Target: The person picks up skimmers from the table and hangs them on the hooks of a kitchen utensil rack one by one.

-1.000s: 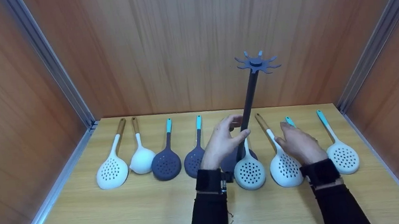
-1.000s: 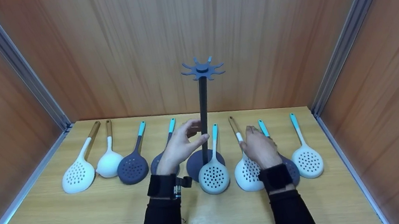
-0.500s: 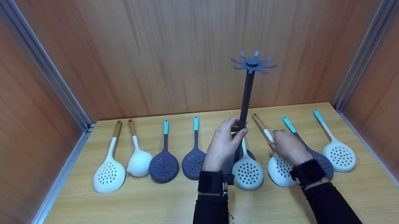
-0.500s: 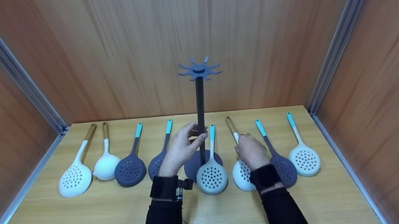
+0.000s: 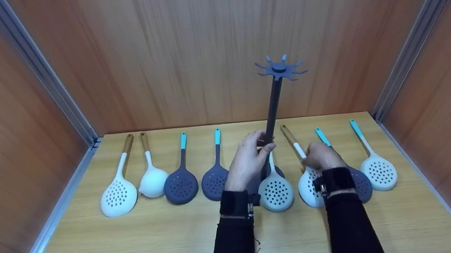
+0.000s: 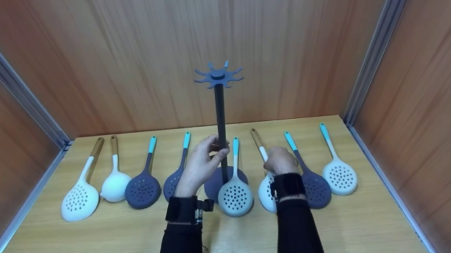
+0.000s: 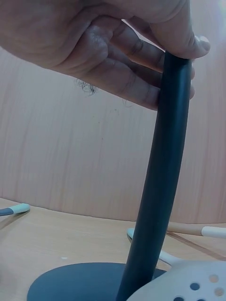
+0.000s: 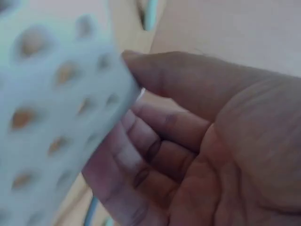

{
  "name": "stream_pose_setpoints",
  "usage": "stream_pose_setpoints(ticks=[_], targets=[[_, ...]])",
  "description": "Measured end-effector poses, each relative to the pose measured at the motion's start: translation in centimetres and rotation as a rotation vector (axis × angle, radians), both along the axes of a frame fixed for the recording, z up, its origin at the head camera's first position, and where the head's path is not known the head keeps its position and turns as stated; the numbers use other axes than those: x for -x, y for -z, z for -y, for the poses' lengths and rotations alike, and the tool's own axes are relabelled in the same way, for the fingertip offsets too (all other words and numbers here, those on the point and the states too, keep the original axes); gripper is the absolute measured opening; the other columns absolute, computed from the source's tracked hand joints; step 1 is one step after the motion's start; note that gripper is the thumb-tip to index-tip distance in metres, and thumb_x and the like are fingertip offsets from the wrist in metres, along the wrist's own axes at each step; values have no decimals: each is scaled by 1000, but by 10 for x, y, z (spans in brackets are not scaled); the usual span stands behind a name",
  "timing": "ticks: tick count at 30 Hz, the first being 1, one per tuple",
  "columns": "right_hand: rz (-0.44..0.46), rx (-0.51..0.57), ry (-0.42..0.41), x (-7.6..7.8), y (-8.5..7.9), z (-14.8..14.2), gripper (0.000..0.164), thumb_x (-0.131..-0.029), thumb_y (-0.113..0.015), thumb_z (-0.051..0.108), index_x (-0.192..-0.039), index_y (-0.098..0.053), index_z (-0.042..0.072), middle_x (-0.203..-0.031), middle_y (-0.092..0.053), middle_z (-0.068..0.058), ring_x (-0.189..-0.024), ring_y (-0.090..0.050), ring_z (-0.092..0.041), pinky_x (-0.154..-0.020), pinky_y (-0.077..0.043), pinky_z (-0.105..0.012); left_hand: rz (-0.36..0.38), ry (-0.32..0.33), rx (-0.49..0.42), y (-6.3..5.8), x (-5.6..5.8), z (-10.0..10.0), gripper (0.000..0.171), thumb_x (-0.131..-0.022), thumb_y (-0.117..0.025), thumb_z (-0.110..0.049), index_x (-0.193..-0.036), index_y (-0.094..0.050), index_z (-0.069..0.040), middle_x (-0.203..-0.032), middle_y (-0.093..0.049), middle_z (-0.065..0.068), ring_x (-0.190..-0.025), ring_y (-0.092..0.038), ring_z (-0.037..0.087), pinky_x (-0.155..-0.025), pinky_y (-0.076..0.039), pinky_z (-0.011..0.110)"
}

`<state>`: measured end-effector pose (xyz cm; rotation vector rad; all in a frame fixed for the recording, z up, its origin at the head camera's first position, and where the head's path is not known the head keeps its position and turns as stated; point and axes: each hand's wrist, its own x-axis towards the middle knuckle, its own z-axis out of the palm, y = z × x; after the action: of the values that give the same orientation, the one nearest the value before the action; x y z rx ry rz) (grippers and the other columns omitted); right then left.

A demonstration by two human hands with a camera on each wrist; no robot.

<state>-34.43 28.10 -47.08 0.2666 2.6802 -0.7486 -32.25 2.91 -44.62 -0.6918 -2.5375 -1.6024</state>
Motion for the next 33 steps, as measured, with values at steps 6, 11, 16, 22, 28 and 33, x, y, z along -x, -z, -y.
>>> stream_pose_setpoints(ticks=[6,11,16,22,28,33], targets=[[13,121,24,-7,3,-10,25,-103,-65,18,-117,-72,-3,-98,-66,-10,-83,-61,-19,-64,-51,-25,12,1,8,1,-3,0,24,-105,-65,-29,-127,-67,-18,-122,-69,-1,-122,-67,16,-105,-60,39],[-9,118,40,-9,-5,-15,31,-106,-60,20,-125,-68,-3,-108,-65,-12,-93,-61,-22,-73,-51,-28,16,3,8,0,-2,-1,23,-105,-65,-29,-126,-67,-20,-122,-70,-2,-121,-67,15,-105,-60,40],[-102,98,57,-16,-24,-10,36,-107,-58,24,-135,-62,2,-119,-67,-14,-104,-62,-26,-83,-50,-33,0,1,-4,1,-4,-1,18,-105,-66,-27,-122,-68,-22,-119,-70,-3,-119,-68,14,-104,-61,38],[-277,80,50,-30,-44,-3,35,-107,-57,23,-135,-62,3,-118,-68,-14,-100,-63,-25,-75,-49,-29,11,14,-18,2,-5,-3,21,-105,-65,-26,-124,-68,-18,-119,-71,-3,-119,-68,13,-105,-60,38],[-289,97,94,-40,-62,4,39,-108,-55,23,-143,-58,6,-128,-65,-14,-104,-63,-26,-76,-51,-30,57,13,-25,0,-8,-5,18,-105,-65,-27,-123,-67,-23,-119,-70,-4,-120,-68,13,-108,-59,43],[-319,92,100,-49,-74,5,40,-109,-53,24,-146,-55,8,-129,-64,-14,-101,-63,-27,-73,-51,-30,54,5,-27,-2,-10,-8,17,-105,-65,-27,-122,-67,-23,-117,-69,-5,-118,-67,12,-109,-58,45]])
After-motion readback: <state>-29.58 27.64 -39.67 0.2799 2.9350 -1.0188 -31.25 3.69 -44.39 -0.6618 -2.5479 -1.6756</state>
